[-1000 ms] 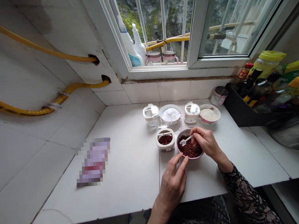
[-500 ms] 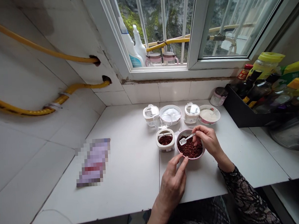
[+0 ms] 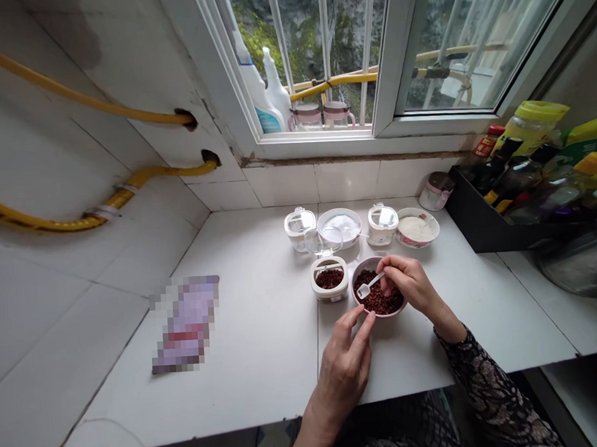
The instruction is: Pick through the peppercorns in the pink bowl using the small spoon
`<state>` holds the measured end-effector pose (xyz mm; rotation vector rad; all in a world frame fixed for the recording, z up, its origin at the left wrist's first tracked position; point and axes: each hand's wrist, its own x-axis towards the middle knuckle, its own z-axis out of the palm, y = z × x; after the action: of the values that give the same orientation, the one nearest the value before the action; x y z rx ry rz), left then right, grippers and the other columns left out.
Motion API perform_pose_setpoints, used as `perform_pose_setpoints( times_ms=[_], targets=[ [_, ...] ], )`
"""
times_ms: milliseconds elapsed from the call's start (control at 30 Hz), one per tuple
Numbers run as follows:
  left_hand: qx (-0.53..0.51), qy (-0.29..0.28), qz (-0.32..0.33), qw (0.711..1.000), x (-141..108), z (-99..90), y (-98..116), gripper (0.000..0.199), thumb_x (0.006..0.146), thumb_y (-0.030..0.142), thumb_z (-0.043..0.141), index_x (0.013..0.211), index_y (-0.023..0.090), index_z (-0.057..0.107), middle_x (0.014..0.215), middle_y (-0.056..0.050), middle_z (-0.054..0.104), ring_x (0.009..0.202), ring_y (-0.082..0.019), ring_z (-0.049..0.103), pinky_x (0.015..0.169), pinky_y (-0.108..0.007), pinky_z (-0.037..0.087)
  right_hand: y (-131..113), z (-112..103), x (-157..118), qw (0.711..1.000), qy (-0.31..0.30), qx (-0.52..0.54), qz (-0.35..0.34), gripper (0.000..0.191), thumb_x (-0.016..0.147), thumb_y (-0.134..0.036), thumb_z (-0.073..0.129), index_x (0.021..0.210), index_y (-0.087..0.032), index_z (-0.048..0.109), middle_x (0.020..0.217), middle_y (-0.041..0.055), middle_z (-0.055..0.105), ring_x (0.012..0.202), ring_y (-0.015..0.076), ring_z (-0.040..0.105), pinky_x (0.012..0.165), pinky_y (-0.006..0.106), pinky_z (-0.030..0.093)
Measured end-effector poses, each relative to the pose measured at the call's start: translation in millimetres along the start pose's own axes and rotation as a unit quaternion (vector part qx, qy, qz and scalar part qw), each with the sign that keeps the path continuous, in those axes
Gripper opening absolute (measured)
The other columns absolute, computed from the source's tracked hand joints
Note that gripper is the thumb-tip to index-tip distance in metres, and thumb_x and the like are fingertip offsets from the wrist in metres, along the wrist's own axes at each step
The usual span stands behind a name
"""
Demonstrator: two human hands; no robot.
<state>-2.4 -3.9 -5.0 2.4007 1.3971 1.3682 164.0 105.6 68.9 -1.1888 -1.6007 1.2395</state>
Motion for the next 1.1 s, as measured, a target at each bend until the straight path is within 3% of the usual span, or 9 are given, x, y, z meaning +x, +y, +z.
perform_pose_setpoints(
  times_ms=[133, 233, 367, 500, 767, 1100],
  targets=[
    [0.001, -0.001, 0.0, 1.0, 0.1, -1.0, 0.1, 0.057, 0.092, -0.002, 0.044, 0.145, 0.02, 0.045, 0.132, -0.015, 0.054, 0.126, -0.023, 0.056, 0.099, -0.036, 0.057, -1.1, -4.3, 2.4, 0.997, 0.014, 0.068, 0.03, 0.013, 0.075, -0.03, 0.055, 0.076, -0.018, 0.06, 0.052, -0.0024, 0.063, 0.04, 0.0119, 0.055, 0.044, 0.023, 0.047],
    [0.002, -0.002, -0.001, 1.0, 0.8, -1.6, 0.9, 0.057, 0.092, -0.002, 0.045, 0.144, 0.02, 0.045, 0.131, -0.015, 0.055, 0.125, -0.023, 0.056, 0.099, -0.036, 0.057, -1.6, -6.7, 2.9, 0.997, 0.017, 0.064, 0.029, 0.014, 0.076, -0.031, 0.053, 0.076, -0.018, 0.06, 0.053, -0.0023, 0.063, 0.041, 0.012, 0.055, 0.045, 0.023, 0.047],
    [0.003, -0.001, 0.0, 1.0, 1.5, -1.4, 1.7, 0.057, 0.091, -0.003, 0.045, 0.144, 0.02, 0.046, 0.131, -0.015, 0.054, 0.125, -0.022, 0.056, 0.1, -0.036, 0.056, -2.3, -6.7, 0.1, 0.998, 0.002, -0.053, -0.017, 0.013, 0.079, -0.023, 0.049, 0.075, -0.02, 0.06, 0.053, -0.0029, 0.06, 0.045, 0.0124, 0.054, 0.048, 0.023, 0.045],
    [0.002, 0.003, 0.003, 1.0, 0.6, -0.5, 1.1, 0.056, 0.092, -0.003, 0.045, 0.143, 0.019, 0.047, 0.131, -0.015, 0.054, 0.125, -0.023, 0.056, 0.1, -0.037, 0.057, -1.4, -2.6, -2.9, 0.988, -0.051, -0.135, -0.064, 0.017, 0.08, -0.015, 0.046, 0.074, -0.021, 0.061, 0.053, -0.0034, 0.059, 0.049, 0.0128, 0.054, 0.05, 0.023, 0.043],
    [0.006, 0.003, 0.0, 1.0, 0.1, -0.8, 0.8, 0.056, 0.092, -0.001, 0.044, 0.144, 0.019, 0.047, 0.131, -0.015, 0.055, 0.124, -0.023, 0.057, 0.099, -0.036, 0.057, -3.2, -7.0, -1.0, 0.999, -0.02, -0.026, 0.001, 0.012, 0.08, -0.023, 0.047, 0.077, -0.02, 0.059, 0.053, -0.0034, 0.06, 0.045, 0.013, 0.055, 0.048, 0.024, 0.046],
    [0.001, 0.001, -0.002, 1.0, 0.5, 0.2, -0.6, 0.055, 0.092, -0.001, 0.045, 0.143, 0.019, 0.047, 0.131, -0.015, 0.055, 0.125, -0.023, 0.056, 0.1, -0.036, 0.056, -1.7, -6.8, 0.2, 1.0, 0.003, -0.021, -0.01, 0.014, 0.079, -0.026, 0.048, 0.075, -0.02, 0.06, 0.052, -0.0027, 0.061, 0.043, 0.0125, 0.054, 0.047, 0.024, 0.045]
  ],
)
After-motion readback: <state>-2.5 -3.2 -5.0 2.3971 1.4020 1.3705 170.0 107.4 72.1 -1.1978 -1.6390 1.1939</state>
